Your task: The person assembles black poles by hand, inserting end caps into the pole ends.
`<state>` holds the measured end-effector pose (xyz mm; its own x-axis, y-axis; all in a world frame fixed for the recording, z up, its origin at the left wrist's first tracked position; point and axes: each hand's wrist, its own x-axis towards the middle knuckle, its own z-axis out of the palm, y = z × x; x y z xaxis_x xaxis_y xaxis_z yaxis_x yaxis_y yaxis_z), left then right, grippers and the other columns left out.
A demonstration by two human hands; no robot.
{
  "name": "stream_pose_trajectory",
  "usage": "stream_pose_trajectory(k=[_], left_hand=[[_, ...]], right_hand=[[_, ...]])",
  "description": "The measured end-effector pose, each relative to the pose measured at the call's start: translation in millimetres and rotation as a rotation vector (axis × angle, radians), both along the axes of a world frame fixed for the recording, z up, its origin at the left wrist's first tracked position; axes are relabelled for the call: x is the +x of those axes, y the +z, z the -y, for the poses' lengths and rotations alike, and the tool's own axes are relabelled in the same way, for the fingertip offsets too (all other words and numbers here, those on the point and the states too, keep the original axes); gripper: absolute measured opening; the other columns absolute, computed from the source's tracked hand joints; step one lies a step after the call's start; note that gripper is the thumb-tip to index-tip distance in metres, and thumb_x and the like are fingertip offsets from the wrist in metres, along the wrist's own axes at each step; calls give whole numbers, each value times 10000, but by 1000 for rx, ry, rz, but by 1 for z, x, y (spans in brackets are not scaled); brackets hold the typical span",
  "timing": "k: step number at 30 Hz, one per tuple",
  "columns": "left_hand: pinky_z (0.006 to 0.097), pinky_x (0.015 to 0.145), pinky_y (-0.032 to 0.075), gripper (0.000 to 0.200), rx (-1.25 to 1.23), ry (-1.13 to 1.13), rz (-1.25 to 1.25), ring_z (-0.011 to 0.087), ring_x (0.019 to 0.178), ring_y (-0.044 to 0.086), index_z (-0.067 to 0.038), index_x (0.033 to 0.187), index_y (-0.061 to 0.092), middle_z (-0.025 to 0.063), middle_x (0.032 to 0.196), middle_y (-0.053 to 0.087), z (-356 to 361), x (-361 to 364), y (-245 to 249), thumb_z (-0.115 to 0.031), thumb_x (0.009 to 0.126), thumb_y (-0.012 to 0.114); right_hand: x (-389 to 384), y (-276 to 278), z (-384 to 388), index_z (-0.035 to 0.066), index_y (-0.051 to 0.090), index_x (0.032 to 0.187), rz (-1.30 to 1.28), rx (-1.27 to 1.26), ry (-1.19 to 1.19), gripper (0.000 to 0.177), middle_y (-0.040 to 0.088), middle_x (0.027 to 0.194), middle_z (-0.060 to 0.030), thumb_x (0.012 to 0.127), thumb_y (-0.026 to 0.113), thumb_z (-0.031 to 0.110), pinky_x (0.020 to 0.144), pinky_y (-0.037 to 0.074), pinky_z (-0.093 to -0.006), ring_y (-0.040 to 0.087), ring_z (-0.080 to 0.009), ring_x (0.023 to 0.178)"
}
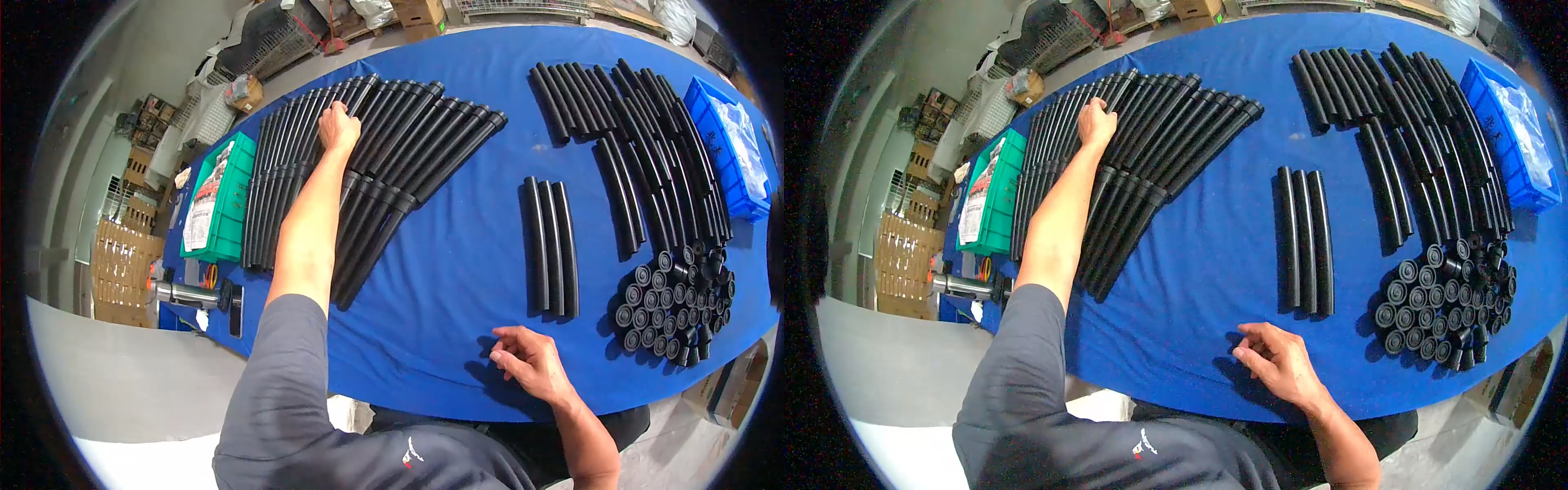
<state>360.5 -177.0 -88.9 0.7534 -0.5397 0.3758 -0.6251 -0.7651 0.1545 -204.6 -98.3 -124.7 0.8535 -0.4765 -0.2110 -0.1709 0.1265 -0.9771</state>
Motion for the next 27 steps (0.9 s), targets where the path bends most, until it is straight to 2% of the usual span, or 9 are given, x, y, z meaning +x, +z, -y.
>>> stream_pose_trajectory(k=[7,13,16,18,20,22,23,26,27], left_hand=[[503,1042,482,394,87,34,39,359,1249,564,-84,1241,659,168,1273,621,-8,-10,4,-213,872,704],[475,980,494,428,-180,-195,39,352,1135,611,-57,1206,661,160,1167,645,-13,-30,19,-270,849,763],[297,732,530,264,-626,-625,-303,147,763,635,-4,1104,660,40,852,667,-19,-108,47,-136,894,749],[244,662,482,113,-793,-770,-770,98,687,572,-13,998,638,32,815,626,-51,-213,94,-76,928,700],[277,583,480,59,-897,-1059,-1090,145,618,565,-25,975,619,47,773,601,-101,-307,128,-33,937,663],[332,478,466,165,-842,-1439,-1317,189,492,563,-46,774,613,88,577,578,-153,-375,150,-72,920,686],[367,500,488,180,-848,-1683,-1575,221,514,590,-55,755,616,105,587,587,-171,-402,151,-111,918,670],[401,539,495,146,-466,-2269,-1720,323,624,633,15,855,675,242,789,678,-177,-447,184,-93,953,670],[369,533,464,145,-484,-2254,-1708,278,605,619,0,880,702,196,776,670,-178,-456,188,-108,965,655]], right_hand=[[-1,0,-1,-47,625,1230,-9,-11,-2,364,701,866,-92,943,722,155,625,543,-303,667,-134,689],[-4,10,0,-45,638,1213,-45,-100,53,379,710,907,-151,942,715,208,703,561,-358,707,-215,788],[-4,4,-1,-55,646,1175,24,-236,70,369,715,934,-184,938,704,222,748,564,-413,716,-317,838],[-3,-1,-4,-56,647,1159,89,-361,71,355,710,922,-188,937,700,215,757,561,-423,711,-329,840],[-3,-6,-7,-41,653,1158,122,-463,75,331,701,897,-182,940,703,203,766,558,-412,707,-314,834],[-3,-8,-10,-44,648,1155,136,-512,86,331,697,891,-181,943,700,206,758,556,-420,704,-320,827],[-3,-8,-9,-45,645,1153,139,-539,93,331,695,889,-180,945,698,207,753,555,-423,703,-323,824],[-3,-11,-11,-42,642,1117,130,-576,109,315,687,879,-182,945,688,219,748,545,-444,691,-344,820],[-3,-12,-10,-39,642,1110,135,-595,112,312,686,877,-182,944,687,221,747,543,-447,689,-348,819]])
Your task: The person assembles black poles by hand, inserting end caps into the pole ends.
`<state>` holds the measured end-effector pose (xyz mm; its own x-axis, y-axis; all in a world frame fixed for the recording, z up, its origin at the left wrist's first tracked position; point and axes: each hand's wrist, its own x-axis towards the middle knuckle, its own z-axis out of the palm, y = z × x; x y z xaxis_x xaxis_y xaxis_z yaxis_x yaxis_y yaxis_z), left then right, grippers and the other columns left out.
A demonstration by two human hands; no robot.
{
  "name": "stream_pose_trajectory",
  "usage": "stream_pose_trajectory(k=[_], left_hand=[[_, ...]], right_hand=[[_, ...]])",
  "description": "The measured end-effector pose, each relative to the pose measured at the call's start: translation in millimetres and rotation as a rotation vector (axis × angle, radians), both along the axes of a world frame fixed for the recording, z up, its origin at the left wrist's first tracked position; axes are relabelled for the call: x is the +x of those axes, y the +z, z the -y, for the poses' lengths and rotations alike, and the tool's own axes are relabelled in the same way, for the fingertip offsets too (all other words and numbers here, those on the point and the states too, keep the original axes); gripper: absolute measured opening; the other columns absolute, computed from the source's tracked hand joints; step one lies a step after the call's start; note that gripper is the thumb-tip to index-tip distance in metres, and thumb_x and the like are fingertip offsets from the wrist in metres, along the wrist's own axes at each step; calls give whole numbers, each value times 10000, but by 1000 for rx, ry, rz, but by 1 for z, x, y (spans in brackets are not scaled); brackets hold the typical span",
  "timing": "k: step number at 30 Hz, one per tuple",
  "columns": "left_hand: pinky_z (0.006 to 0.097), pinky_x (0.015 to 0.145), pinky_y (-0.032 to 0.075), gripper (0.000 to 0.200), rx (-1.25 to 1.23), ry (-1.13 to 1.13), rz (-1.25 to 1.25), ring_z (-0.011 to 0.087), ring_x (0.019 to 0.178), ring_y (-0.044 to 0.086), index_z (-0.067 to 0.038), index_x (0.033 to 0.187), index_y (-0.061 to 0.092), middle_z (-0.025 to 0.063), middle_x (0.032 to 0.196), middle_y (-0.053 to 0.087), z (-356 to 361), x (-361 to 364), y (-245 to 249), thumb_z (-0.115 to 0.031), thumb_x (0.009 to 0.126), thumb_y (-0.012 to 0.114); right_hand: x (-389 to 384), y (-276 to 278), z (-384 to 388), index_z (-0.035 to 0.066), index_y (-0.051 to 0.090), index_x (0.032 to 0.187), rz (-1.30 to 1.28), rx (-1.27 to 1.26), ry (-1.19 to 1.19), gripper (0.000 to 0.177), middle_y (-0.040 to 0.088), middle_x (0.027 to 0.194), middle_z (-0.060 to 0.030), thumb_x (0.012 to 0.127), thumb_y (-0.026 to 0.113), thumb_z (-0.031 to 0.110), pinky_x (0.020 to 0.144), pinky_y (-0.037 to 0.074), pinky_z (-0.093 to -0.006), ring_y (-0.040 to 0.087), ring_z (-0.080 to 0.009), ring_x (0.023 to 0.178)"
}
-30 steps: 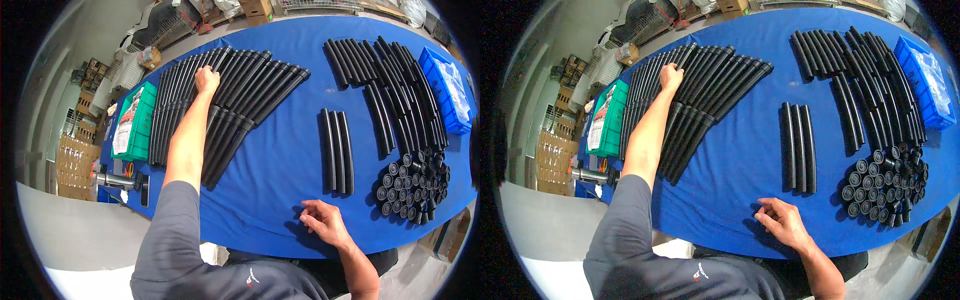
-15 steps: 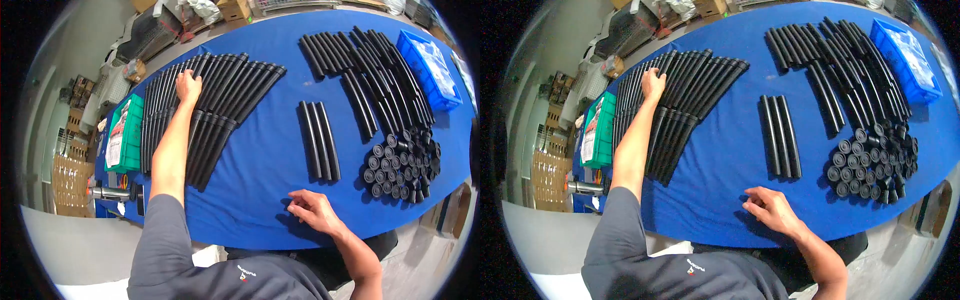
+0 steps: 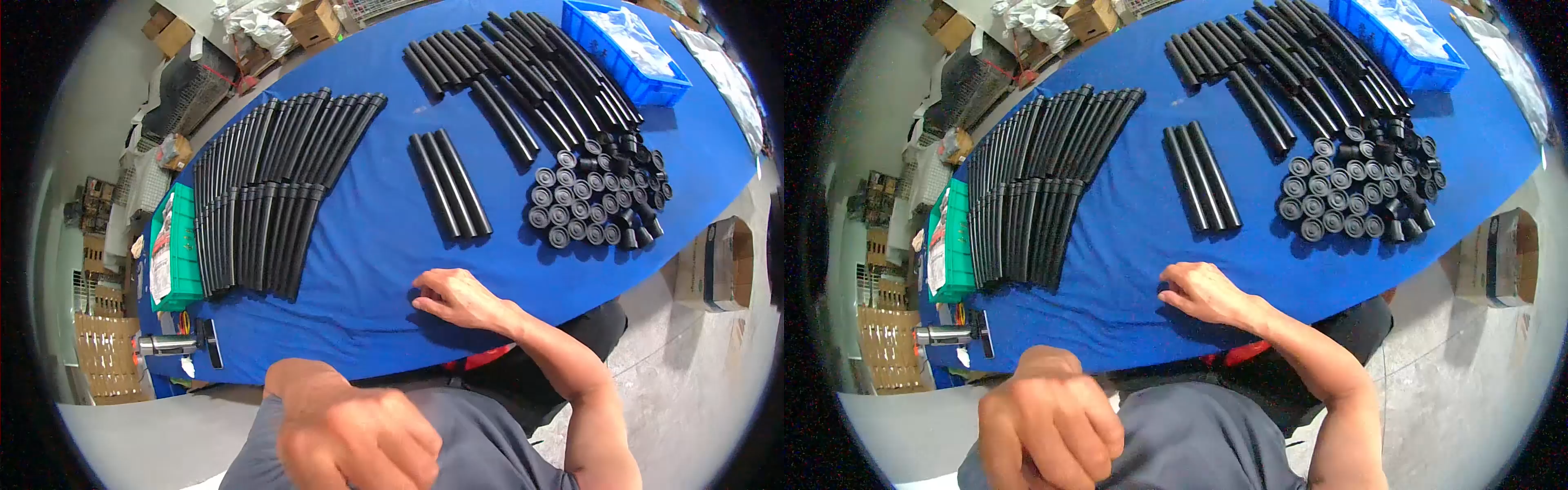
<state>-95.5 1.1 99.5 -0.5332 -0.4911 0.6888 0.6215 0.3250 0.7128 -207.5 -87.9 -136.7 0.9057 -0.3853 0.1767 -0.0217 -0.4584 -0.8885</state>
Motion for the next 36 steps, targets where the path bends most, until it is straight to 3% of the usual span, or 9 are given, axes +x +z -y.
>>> stream_pose_trajectory(k=[3,6,8,11,14,20,31,34,36], left_hand=[[276,512,371,208,0,63,19,143,548,576,-43,956,784,56,736,646,-5,-20,9,-151,999,611],[320,441,312,226,192,-154,-81,173,504,532,70,1036,729,107,730,657,-6,-31,12,-76,1018,557],[361,499,415,115,124,-233,-71,245,588,602,30,906,693,168,772,681,10,-20,-22,-67,942,642],[375,637,500,152,62,628,637,241,685,648,-15,883,681,105,789,676,49,-25,-33,-146,842,746],[395,760,544,264,-132,1024,1115,259,819,685,-55,970,652,87,869,672,103,-38,-107,-221,820,793],[448,782,546,399,-377,1091,1453,315,938,663,-79,989,580,103,966,661,149,-59,-165,-333,797,820],[472,723,544,317,-331,1080,1373,355,835,681,-75,966,567,120,867,673,150,-60,-179,-266,827,778],[469,724,552,341,-159,1210,1362,360,816,688,-74,1022,590,137,917,704,128,-39,-151,-264,811,778],[415,721,563,470,-87,1388,1293,302,780,700,-75,1229,617,157,1019,726,115,-3,-149,-224,802,743]], right_hand=[[-1,-1,-1,-28,636,1104,5,-46,5,305,673,868,-184,940,682,224,740,531,-464,674,-364,813],[-2,1,-3,-26,644,1064,0,-59,3,300,678,887,-202,913,695,228,760,535,-493,679,-384,849],[-1,1,-8,-22,649,1043,2,-97,11,295,681,898,-212,892,703,226,767,538,-510,679,-401,866],[5,-24,-14,-2,657,1058,55,-142,36,289,687,932,-224,852,710,193,772,541,-530,671,-444,903],[8,-25,-18,-32,598,1205,192,-301,-65,431,676,1104,-263,845,712,177,894,547,-531,658,-436,1067],[17,-45,-21,-17,587,1232,137,-271,-36,431,675,1129,-257,868,700,183,896,550,-528,658,-428,1069],[8,-31,-19,5,612,1171,197,-290,-56,351,689,1097,-224,882,676,194,821,560,-525,682,-420,989],[5,-24,-17,-5,612,1084,89,-267,-43,295,681,1018,-217,881,679,199,786,556,-532,688,-416,922],[-1,-11,-16,-9,607,1029,7,-245,-18,270,671,970,-209,881,683,203,764,553,-535,686,-415,884]])
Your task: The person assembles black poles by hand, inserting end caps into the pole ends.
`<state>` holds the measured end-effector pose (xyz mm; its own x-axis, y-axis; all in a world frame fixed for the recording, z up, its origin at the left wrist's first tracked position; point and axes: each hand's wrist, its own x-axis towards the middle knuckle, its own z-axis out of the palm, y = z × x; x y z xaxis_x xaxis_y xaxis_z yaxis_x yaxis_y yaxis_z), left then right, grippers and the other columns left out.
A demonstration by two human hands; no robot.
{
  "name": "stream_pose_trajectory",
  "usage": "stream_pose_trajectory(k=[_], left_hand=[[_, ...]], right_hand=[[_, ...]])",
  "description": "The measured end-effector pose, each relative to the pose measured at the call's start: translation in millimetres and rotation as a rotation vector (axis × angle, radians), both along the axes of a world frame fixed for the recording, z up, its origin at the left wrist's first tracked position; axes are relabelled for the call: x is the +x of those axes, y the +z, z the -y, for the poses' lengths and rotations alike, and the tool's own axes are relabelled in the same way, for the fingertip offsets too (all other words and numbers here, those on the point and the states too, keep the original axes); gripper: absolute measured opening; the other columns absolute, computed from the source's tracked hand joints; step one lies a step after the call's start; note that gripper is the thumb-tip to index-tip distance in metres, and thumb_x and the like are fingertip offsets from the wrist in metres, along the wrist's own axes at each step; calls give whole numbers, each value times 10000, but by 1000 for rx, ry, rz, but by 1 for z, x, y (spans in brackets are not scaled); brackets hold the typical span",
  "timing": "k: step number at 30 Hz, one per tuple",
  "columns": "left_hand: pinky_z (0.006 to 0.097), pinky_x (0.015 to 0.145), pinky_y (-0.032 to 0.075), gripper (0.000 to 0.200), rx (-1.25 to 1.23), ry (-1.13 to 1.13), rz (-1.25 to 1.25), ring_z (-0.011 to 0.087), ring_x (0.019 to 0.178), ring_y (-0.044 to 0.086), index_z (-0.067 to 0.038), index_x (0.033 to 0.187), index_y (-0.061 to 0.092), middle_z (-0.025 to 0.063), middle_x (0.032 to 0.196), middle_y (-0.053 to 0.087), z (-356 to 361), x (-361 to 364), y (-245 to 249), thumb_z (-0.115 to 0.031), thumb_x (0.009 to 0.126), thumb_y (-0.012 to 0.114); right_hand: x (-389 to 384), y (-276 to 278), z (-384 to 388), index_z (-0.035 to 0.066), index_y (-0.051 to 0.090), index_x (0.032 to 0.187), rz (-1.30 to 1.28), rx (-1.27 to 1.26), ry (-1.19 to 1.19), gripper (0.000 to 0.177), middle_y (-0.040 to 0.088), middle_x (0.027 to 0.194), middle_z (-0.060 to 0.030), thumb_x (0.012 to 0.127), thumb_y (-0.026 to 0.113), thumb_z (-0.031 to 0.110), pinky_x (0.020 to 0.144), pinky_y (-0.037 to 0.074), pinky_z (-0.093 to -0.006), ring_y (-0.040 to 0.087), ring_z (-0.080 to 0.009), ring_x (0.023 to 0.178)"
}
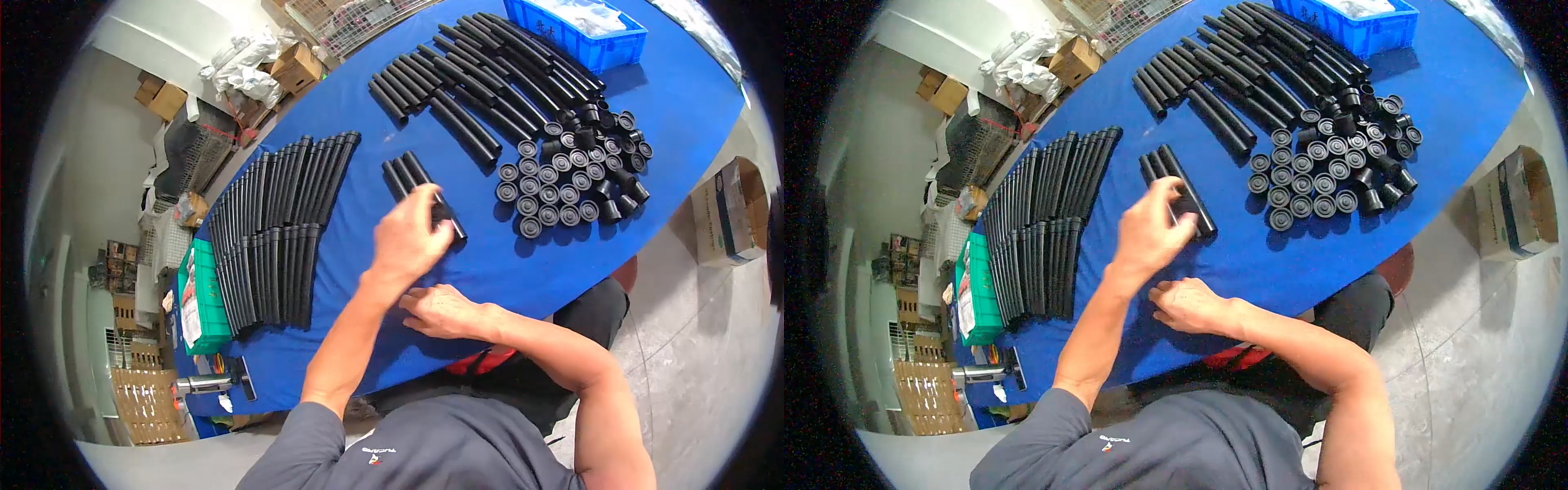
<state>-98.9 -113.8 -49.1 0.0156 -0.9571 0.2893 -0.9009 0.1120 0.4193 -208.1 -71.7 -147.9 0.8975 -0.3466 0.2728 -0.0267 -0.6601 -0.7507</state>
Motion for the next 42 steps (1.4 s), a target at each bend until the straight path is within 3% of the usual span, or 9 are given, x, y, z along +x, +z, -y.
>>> stream_pose_trajectory(k=[3,9,13,20,22,31,35,38,42], left_hand=[[369,720,554,420,-63,171,138,247,774,677,-44,1202,698,145,1029,701,-16,78,-18,-177,804,720],[445,889,547,401,121,336,109,350,994,697,-43,1152,712,166,1082,710,-39,156,-55,-250,809,722],[460,935,525,596,122,339,38,381,1078,666,-69,1335,605,189,1158,690,-42,161,-78,-259,791,754],[409,736,524,710,-78,421,210,273,800,626,-75,1429,516,96,976,600,-70,137,-49,-185,784,792],[377,654,520,495,-227,177,80,235,729,610,-110,1334,626,98,908,588,-65,112,-38,-50,847,692],[471,758,557,569,154,-21,221,364,837,660,-141,1410,579,146,960,618,-21,70,-62,26,868,535],[461,752,561,466,-30,-15,65,337,807,701,-41,1364,568,189,917,680,-23,93,-80,-61,898,588],[515,756,551,422,275,237,-53,417,834,706,-41,1340,544,231,842,702,-16,76,-52,-161,939,596],[555,803,540,527,266,348,1,476,874,703,-46,1352,511,286,860,708,2,72,-60,-301,904,621]], right_hand=[[-3,8,2,-10,596,976,-34,-4,15,254,661,936,-200,891,687,212,736,554,-528,678,-423,852],[-1,8,1,-2,593,973,-31,10,1,251,659,922,-199,911,678,225,733,548,-534,676,-418,847],[2,5,4,-4,592,973,-25,7,1,256,658,926,-201,917,674,231,736,548,-531,673,-417,845],[1,9,6,-7,612,957,-23,18,15,250,663,914,-202,919,667,234,744,550,-522,674,-414,847],[-2,9,3,-3,627,927,-53,15,31,245,671,901,-200,915,671,238,740,552,-520,679,-411,840],[-4,18,7,11,642,856,-113,-32,143,273,687,854,-182,897,691,276,717,554,-520,692,-397,823],[-8,21,7,13,642,857,-106,-43,141,267,686,851,-179,898,688,273,716,550,-522,692,-395,820],[-7,21,6,14,642,859,-99,-37,146,264,685,851,-178,900,685,272,719,549,-523,691,-397,822],[-6,16,6,16,642,859,-88,-29,140,261,686,853,-178,901,685,270,728,549,-523,691,-399,826]])
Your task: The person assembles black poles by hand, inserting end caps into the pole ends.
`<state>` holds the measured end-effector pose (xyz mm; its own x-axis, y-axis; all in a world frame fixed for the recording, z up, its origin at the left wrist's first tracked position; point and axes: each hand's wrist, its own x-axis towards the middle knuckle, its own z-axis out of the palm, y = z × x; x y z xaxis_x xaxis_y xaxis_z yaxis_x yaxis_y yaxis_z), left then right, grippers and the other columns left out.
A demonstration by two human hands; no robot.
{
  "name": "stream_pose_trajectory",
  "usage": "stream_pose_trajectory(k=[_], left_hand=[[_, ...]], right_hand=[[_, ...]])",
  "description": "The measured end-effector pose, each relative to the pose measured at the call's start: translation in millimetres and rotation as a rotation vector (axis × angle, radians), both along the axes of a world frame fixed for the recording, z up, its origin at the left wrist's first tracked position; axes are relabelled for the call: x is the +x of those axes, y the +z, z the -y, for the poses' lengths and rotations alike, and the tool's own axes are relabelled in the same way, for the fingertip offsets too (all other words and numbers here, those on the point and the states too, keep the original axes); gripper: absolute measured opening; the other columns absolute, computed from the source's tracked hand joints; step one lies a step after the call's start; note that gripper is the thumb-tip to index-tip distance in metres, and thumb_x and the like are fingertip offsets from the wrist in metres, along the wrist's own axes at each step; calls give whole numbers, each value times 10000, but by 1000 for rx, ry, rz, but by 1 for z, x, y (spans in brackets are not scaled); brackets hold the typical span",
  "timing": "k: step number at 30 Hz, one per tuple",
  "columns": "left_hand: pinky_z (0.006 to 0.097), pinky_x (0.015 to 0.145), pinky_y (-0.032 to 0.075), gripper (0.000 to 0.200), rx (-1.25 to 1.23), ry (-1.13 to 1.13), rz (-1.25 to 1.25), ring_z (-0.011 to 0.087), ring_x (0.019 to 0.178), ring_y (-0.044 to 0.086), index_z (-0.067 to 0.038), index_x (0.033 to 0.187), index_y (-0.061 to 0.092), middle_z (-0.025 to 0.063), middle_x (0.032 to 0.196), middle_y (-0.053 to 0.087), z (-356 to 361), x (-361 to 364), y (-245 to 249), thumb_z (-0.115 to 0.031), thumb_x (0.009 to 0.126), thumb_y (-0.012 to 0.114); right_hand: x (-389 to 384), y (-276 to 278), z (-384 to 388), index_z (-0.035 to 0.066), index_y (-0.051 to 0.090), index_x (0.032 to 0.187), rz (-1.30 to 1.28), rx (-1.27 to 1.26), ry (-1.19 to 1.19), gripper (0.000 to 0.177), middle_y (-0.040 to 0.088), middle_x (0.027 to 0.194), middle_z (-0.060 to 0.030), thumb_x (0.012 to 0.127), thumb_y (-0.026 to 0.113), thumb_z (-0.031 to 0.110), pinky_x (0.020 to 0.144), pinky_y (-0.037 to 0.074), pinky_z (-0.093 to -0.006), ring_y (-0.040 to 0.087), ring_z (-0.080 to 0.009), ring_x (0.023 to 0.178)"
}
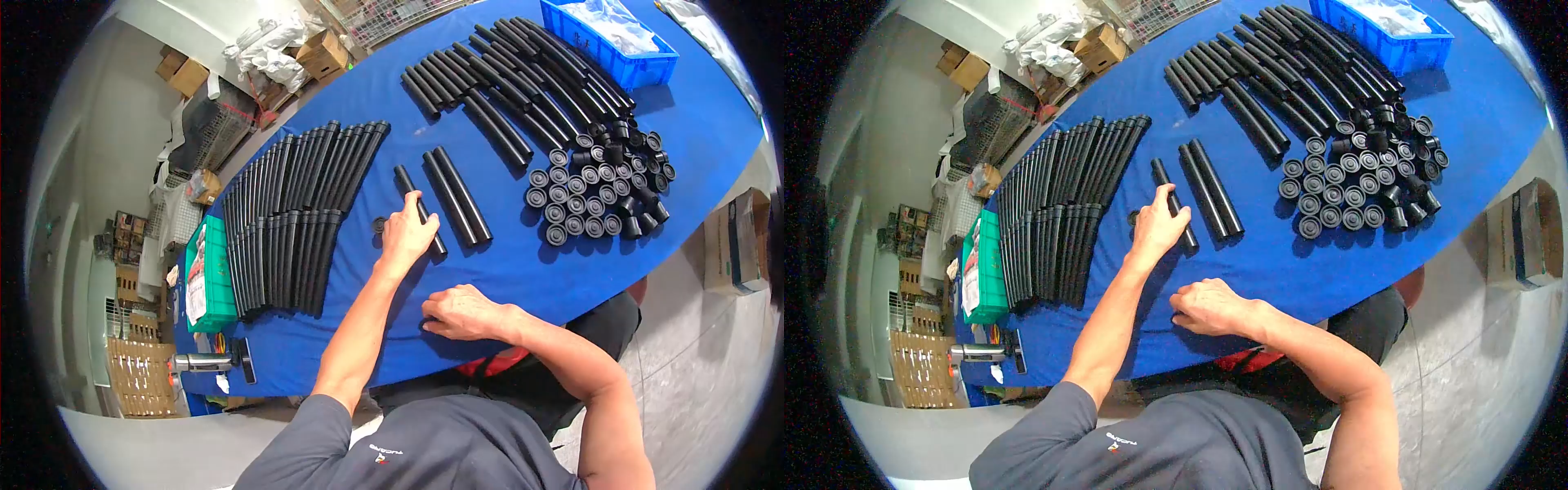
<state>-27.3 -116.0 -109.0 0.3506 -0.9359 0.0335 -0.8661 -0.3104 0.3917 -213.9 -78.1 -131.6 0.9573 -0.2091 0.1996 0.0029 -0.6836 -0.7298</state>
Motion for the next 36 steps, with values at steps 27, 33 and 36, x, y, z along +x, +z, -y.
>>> stream_pose_trajectory(k=[27,33,36], left_hand=[[384,572,548,360,45,33,-257,291,623,728,14,1198,651,123,678,707,-194,-30,54,-302,1056,553],[321,559,539,320,61,44,-305,193,603,701,21,1187,669,106,704,706,-196,-30,56,-253,1033,607],[340,581,513,339,-9,18,-246,217,637,673,3,1197,663,94,723,673,-197,-23,52,-206,940,735]], right_hand=[[4,16,-7,46,645,1345,196,836,91,500,746,1151,-151,908,761,261,915,546,-352,711,-192,1019],[5,6,-9,36,665,1311,246,744,74,522,752,1024,-164,889,770,324,834,552,-368,718,-217,886],[5,4,-5,17,670,1293,235,716,21,550,746,939,-167,879,777,363,778,555,-375,713,-222,823]])
